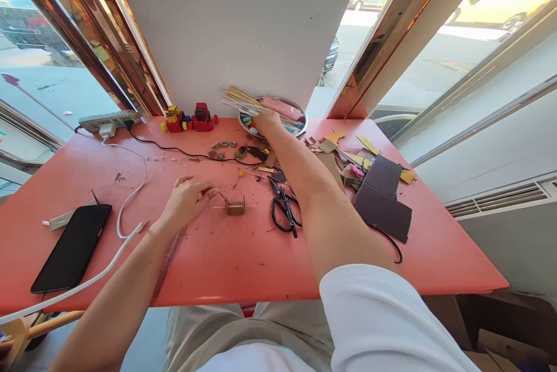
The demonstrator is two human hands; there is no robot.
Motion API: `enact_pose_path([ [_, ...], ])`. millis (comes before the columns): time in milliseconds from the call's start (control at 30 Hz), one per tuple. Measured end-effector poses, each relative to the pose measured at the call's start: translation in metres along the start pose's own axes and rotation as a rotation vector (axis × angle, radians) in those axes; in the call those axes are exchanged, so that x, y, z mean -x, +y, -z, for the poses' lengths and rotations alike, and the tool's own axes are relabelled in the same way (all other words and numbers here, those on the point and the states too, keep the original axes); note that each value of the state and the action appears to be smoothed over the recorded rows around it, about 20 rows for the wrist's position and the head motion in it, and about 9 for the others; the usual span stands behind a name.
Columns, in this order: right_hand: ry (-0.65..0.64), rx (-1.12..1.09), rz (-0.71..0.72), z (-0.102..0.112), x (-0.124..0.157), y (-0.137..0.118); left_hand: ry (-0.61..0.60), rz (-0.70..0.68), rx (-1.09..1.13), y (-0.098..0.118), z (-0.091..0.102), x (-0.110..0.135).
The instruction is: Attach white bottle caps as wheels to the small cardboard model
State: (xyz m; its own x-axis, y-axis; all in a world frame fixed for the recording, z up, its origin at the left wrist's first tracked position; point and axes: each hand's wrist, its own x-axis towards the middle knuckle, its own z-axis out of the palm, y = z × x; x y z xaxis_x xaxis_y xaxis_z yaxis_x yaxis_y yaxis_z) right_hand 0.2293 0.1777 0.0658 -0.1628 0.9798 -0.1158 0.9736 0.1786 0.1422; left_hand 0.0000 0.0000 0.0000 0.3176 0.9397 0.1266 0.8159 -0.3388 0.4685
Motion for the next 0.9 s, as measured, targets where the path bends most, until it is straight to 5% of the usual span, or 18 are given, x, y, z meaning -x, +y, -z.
enact_pose_path([
  [200, -0.024, -0.006, -0.023, 0.005, 0.016, 0.007, 0.017, -0.014, 0.012, -0.002, -0.002, 0.000],
  [567, 0.156, -0.189, -0.101, 0.042, 0.080, 0.009, 0.025, 0.000, -0.005, 0.000, 0.000, -0.002],
  [700, 0.021, -0.230, 0.091, 0.035, 0.149, 0.000, 0.052, -0.015, 0.000, -0.002, 0.004, -0.002],
  [900, -0.267, -0.065, 0.262, -0.012, 0.234, -0.032, 0.092, -0.035, 0.046, -0.003, 0.006, -0.005],
])
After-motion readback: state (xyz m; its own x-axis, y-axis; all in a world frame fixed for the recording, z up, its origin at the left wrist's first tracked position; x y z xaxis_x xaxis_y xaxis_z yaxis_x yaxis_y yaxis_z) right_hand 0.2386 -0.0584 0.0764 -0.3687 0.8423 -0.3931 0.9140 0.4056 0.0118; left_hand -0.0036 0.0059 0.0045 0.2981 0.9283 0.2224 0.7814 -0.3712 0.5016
